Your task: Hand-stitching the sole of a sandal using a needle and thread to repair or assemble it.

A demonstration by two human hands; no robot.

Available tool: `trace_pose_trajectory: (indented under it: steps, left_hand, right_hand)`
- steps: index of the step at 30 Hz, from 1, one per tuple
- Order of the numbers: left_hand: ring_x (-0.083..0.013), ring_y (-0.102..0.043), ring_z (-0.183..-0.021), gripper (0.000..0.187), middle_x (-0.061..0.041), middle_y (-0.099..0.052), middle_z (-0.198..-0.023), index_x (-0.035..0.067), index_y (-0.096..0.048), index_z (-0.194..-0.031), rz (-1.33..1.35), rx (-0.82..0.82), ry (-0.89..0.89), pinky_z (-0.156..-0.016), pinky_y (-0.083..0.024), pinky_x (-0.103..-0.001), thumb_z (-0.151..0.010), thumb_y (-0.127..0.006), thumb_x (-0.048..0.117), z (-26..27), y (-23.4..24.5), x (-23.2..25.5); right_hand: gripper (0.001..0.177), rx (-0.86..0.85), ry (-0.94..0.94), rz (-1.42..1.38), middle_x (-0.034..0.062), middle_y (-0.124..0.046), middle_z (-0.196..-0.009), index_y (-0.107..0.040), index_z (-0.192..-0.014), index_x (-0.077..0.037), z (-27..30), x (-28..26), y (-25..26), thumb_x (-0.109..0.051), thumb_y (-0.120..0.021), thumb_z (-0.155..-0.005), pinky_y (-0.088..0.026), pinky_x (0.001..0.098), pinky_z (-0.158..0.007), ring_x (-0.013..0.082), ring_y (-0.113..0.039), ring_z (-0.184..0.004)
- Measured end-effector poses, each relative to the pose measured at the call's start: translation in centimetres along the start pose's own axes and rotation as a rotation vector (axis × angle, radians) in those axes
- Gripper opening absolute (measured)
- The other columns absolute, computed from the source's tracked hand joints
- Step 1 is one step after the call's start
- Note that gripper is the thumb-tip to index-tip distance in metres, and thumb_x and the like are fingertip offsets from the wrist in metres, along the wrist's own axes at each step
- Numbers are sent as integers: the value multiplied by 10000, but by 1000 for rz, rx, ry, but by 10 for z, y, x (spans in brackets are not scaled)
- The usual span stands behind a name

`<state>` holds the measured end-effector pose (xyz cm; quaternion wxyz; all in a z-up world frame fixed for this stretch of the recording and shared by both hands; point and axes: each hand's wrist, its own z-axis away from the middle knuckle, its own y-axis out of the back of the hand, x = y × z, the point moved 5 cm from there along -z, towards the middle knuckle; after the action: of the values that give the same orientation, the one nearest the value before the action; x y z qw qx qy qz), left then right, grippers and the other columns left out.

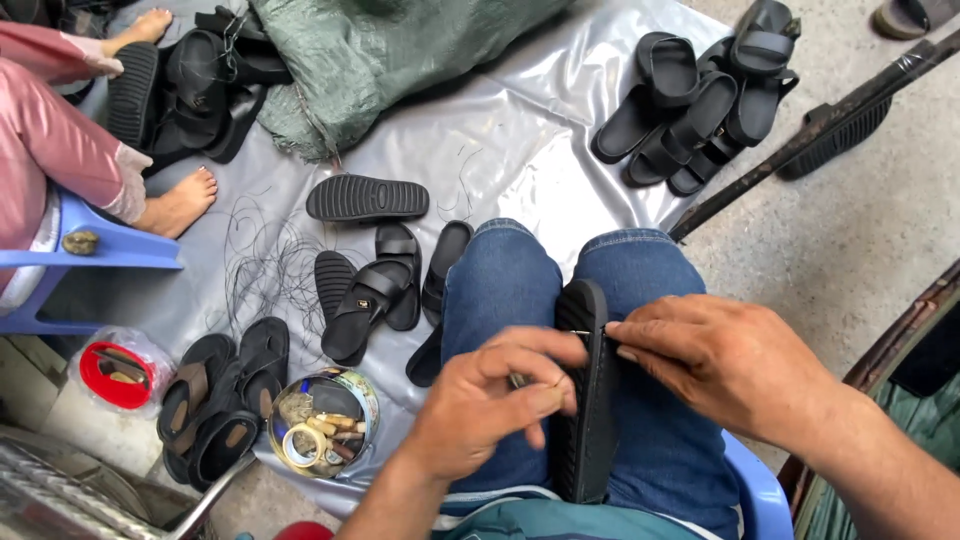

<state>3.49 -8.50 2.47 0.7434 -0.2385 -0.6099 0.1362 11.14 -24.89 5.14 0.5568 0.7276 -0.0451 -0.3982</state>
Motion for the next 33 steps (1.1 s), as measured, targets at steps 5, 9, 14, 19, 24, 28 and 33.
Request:
trace_pose_trajectory:
  steps: [5,9,14,19,24,28,33]
  left_hand:
    - [-144,-597,-725,154,-3,-634,-853,144,-574,-971,-795,190,-42,-593,-500,-261,-824,-581,98,-18,-1,8]
    - [-289,-657,-749,274,-2,-657,-865,164,-435,-1091,-1149,42,142,-633,-475,-436,-837,-493,248,-27,-15,11]
    - [-342,-591,-669,416,-59,-486,-874,253,-488,-1220,-1311,-7,56,-546,-475,-501,-822,-427,146,-26,-18,19]
    - [-297,-620,-849,376,-96,-469,-1168,229,-556,-1176,-1308,-22,43,-598,-524,-488,-823,-533,359,-30,-21,23]
    - [-208,-632,-780,241,-1,-501,-992,240,-649,-1002,-1266,103,-194,-520,-536,-420,-791,-628,356,-35,-38,15]
    - [-125,-592,-635,116,46,-534,-896,212,-685,-881,-1098,129,-126,-526,-493,-302,-810,-619,276,-38,-28,15]
    - [-107,-599,-816,98,-10,-560,-876,150,-683,-833,-919,173,-68,-684,-480,-235,-793,-615,209,-42,-19,11]
  right_hand:
    - [224,5,5,-22,-40,-666,-924,-659,-1003,-181,1,0,0,-263,-569,-815,-508,276,-678,144,-638,-812]
    - [233,42,32,-23,-23,-658,-919,-645,-1015,-157,2,-2,0,-257,-577,-816,-507,289,-693,161,-633,-794]
    - [463,-390,-211,29,-81,-550,-865,-418,-1266,-391,10,12,3,-272,-506,-828,-510,316,-589,129,-608,-690]
    - [629,-564,-445,283,-119,-537,-822,-241,-1388,-539,42,50,24,-315,-420,-829,-484,294,-551,89,-577,-654]
    - [626,-628,-450,81,-134,-532,-855,-270,-1379,-597,42,39,22,-333,-430,-835,-472,300,-527,99,-569,-639]
    - [569,-268,-318,-68,-74,-645,-675,-533,-1251,-403,23,24,27,-437,-643,-694,-482,313,-473,119,-623,-512]
    - [91,194,-96,-233,-41,-593,-702,-591,-853,-144,4,3,10,-199,-629,-792,-437,230,-535,105,-541,-546]
